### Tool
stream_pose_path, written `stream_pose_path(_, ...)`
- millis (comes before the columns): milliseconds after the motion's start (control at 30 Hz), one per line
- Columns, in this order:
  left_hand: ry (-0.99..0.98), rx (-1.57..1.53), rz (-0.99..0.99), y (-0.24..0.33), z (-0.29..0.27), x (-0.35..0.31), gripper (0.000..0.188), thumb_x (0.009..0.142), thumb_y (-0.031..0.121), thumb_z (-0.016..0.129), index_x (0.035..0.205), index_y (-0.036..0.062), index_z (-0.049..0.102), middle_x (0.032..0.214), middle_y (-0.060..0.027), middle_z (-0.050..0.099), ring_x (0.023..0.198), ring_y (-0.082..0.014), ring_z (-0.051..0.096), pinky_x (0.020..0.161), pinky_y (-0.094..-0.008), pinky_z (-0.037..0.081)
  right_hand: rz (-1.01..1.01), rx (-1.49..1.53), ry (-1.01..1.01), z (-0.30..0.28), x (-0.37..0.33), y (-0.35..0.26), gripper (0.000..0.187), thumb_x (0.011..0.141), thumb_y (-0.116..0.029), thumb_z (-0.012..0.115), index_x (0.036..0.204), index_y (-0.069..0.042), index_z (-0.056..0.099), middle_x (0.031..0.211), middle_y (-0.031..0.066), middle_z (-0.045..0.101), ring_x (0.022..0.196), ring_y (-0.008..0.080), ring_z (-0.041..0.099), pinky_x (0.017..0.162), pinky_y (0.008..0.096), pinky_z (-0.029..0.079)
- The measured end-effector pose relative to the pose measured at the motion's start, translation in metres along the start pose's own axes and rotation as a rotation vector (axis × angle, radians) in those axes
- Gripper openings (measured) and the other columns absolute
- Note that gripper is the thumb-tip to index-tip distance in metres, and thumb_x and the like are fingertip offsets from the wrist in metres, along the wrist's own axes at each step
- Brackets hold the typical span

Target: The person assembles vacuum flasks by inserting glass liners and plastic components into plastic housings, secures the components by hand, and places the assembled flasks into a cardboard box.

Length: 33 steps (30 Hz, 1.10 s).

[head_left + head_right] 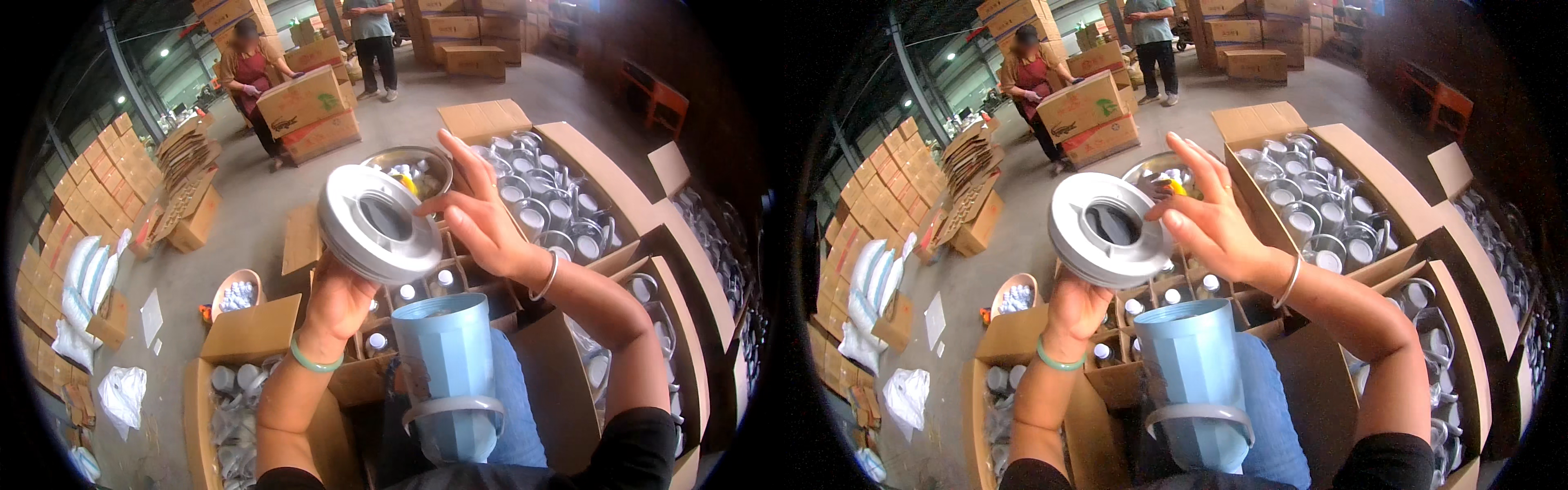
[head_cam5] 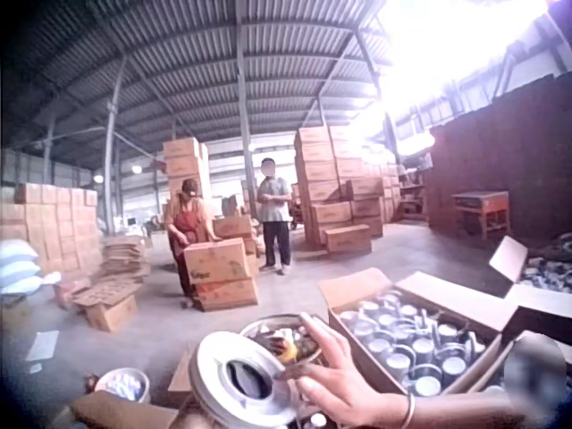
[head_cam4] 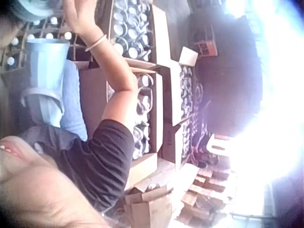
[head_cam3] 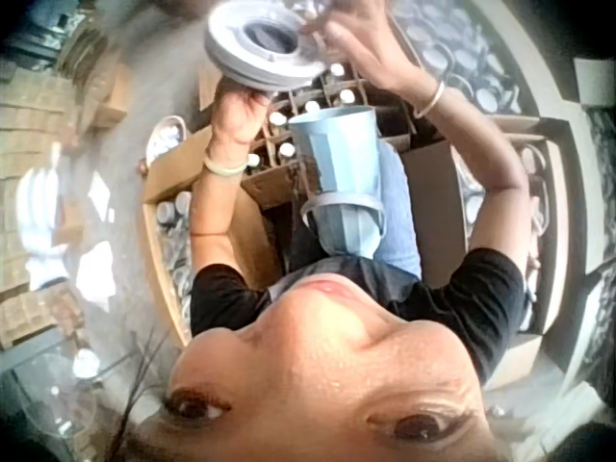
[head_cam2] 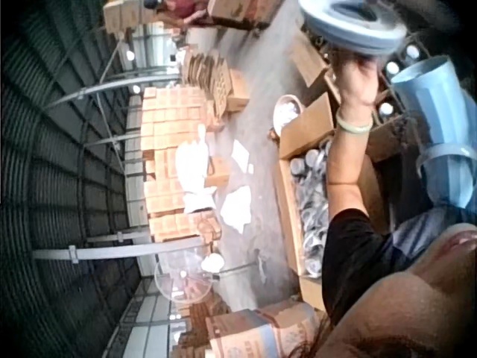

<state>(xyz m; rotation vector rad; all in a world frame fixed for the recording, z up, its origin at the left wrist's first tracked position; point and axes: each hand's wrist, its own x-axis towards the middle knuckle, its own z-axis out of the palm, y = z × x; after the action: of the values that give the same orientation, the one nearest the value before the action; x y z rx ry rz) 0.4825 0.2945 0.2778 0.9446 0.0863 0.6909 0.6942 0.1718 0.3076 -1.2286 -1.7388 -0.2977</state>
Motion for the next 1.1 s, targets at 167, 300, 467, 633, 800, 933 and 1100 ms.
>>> stream_pose_path(167,0.036,-0.007,0.019,-0.011,-0.004,-0.003,0.054,0.096,0.023,0.058,0.142,0.0015,0.039,0.137,-0.0118,0.053,0.121,-0.0231,0.056,0.104,-0.0368,0.049,-0.091,0.092,-0.171,-0.002,-0.002,-0.023,0.043,0.094,-0.041,0.056,0.083,-0.005,0.075,0.158,0.0196,0.023,0.144,0.0429,0.016,0.115,0.0532,0.019)
stream_pose_path(300,0.009,-0.155,-0.005,-0.007,-0.009,-0.013,0.051,0.097,0.022,0.055,0.142,0.0016,0.039,0.138,-0.0116,0.051,0.124,-0.0238,0.054,0.106,-0.0384,0.047,-0.162,0.029,-0.136,-0.013,0.005,-0.024,0.033,0.085,-0.038,0.070,0.087,-0.005,0.076,0.156,0.0202,0.027,0.143,0.0446,0.017,0.114,0.0536,0.020)
stream_pose_path(467,-0.006,-0.090,0.038,-0.015,0.000,-0.015,0.053,0.096,0.026,0.058,0.141,0.0042,0.041,0.135,-0.0099,0.054,0.123,-0.0220,0.055,0.105,-0.0385,0.048,-0.211,-0.037,-0.143,-0.015,0.004,-0.031,0.036,0.076,-0.040,0.079,0.085,-0.005,0.074,0.150,0.0201,0.037,0.140,0.0424,0.026,0.112,0.0528,0.024)
stream_pose_path(633,-0.038,0.701,0.478,-0.031,0.009,-0.014,0.065,0.082,-0.005,0.071,0.139,0.0029,0.042,0.128,-0.0105,0.057,0.117,-0.0236,0.057,0.096,-0.0330,0.052,0.054,-0.005,0.067,0.006,0.006,-0.052,0.043,0.077,-0.036,0.079,0.055,-0.003,0.064,0.123,0.0091,0.063,0.121,0.0323,0.050,0.101,0.0435,0.040)
stream_pose_path(800,-0.054,0.459,0.237,-0.019,0.019,-0.016,0.062,0.083,-0.003,0.071,0.139,0.0003,0.043,0.133,-0.0129,0.054,0.124,-0.0217,0.051,0.098,-0.0325,0.049,-0.106,0.038,0.079,-0.014,0.010,-0.031,0.040,0.089,-0.041,0.067,0.113,-0.009,0.066,0.148,0.0245,0.033,0.130,0.0395,0.037,0.108,0.0465,0.031)
stream_pose_path(933,-0.142,0.406,0.346,-0.022,0.030,-0.025,0.057,0.088,0.003,0.067,0.139,-0.0025,0.042,0.128,-0.0117,0.058,0.116,-0.0200,0.057,0.099,-0.0321,0.048,0.033,-0.031,-0.018,-0.020,0.013,-0.008,0.049,0.099,-0.049,0.043,0.119,-0.015,0.071,0.154,0.0218,0.022,0.142,0.0393,0.017,0.116,0.0517,0.014)
stream_pose_path(1100,-0.068,0.416,0.431,0.008,0.017,-0.013,0.048,0.093,0.011,0.062,0.135,-0.0046,0.045,0.126,-0.0129,0.059,0.114,-0.0214,0.060,0.099,-0.0352,0.050,0.012,0.233,-0.236,-0.018,-0.016,-0.024,0.046,0.096,-0.046,0.050,0.103,-0.010,0.077,0.160,0.0186,0.013,0.146,0.0394,0.006,0.118,0.0513,0.007)
